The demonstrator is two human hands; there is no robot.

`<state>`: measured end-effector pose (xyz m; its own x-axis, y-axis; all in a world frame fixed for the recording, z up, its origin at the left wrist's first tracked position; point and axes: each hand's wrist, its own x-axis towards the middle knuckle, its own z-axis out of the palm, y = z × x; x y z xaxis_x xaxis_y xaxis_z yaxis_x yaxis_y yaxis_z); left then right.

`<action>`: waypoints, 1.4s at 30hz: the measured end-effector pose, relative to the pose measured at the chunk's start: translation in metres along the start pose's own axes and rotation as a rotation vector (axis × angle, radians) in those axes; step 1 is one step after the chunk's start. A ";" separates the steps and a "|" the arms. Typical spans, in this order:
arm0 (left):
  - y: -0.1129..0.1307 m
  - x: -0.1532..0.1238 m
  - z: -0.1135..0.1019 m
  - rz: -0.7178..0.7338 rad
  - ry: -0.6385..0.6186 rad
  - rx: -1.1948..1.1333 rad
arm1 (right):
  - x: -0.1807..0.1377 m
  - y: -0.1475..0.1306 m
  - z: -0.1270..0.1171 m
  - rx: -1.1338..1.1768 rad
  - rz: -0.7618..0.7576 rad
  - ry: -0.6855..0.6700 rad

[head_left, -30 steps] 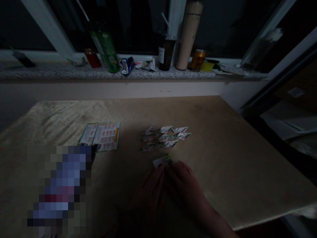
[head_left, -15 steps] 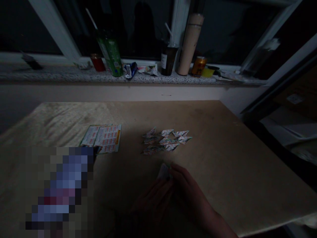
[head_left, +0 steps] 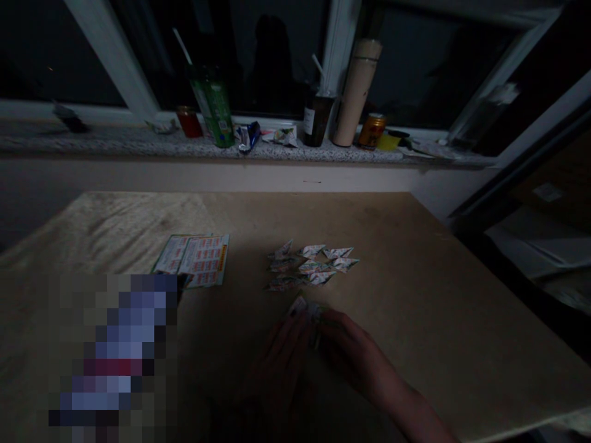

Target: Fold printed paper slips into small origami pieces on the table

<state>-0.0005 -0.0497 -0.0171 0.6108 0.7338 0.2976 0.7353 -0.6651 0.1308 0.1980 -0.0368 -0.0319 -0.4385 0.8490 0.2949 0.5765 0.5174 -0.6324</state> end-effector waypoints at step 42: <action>-0.004 -0.008 0.012 -0.023 -0.149 -0.029 | 0.006 0.008 -0.022 -0.393 -0.150 -0.115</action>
<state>-0.0049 -0.0516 -0.0317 0.6325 0.7598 0.1506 0.7420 -0.6501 0.1636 0.2150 -0.0252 -0.0199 -0.5985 0.7551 0.2675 0.7093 0.6548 -0.2611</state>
